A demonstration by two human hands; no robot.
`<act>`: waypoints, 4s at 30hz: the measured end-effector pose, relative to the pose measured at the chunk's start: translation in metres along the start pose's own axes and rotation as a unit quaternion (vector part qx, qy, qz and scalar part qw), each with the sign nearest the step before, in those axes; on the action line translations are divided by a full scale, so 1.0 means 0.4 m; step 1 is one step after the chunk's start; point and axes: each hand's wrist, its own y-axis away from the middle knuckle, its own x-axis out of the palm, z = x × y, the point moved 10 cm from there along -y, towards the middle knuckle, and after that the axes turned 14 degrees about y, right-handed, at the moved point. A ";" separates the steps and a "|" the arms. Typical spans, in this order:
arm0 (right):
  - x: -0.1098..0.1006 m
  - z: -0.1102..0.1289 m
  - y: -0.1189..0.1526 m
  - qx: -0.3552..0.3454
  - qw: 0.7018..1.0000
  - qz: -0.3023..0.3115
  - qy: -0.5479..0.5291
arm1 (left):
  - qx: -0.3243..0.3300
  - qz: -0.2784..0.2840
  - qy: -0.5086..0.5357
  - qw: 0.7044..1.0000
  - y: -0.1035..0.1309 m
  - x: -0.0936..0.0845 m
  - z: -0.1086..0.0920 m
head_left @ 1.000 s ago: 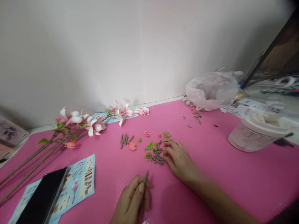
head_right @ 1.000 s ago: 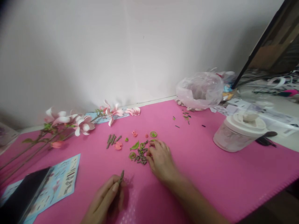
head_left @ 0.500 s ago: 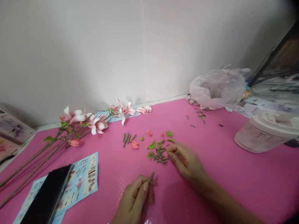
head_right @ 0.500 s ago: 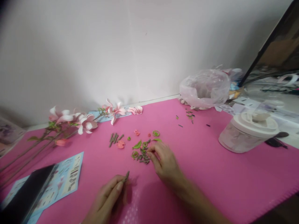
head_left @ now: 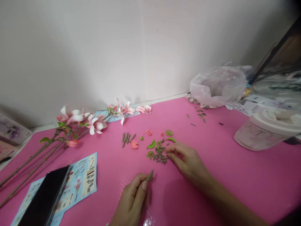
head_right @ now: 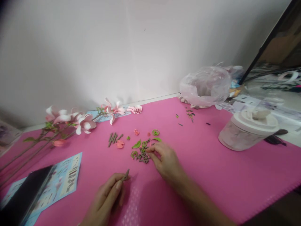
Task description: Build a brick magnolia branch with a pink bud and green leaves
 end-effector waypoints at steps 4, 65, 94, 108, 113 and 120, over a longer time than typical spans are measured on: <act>0.019 -0.008 -0.001 -0.019 0.994 0.014 0.103 | -0.010 0.004 0.023 1.000 0.002 0.003 0.004; 0.051 0.048 0.009 -0.090 0.985 0.063 0.131 | -0.015 0.012 0.045 0.999 0.000 0.011 0.006; 0.054 0.048 0.009 -0.083 0.985 0.056 0.142 | -0.007 0.011 0.042 0.999 0.002 0.014 -0.006; 0.098 0.051 0.009 -0.081 0.971 0.107 0.198 | -0.009 0.018 0.053 0.998 0.002 0.021 -0.013; 0.082 0.054 0.005 -0.089 0.976 0.083 0.183 | -0.017 0.012 0.051 0.998 0.001 0.017 -0.008; 0.077 0.055 0.000 -0.104 0.982 0.050 0.152 | -0.016 0.012 0.058 0.998 0.002 0.017 -0.006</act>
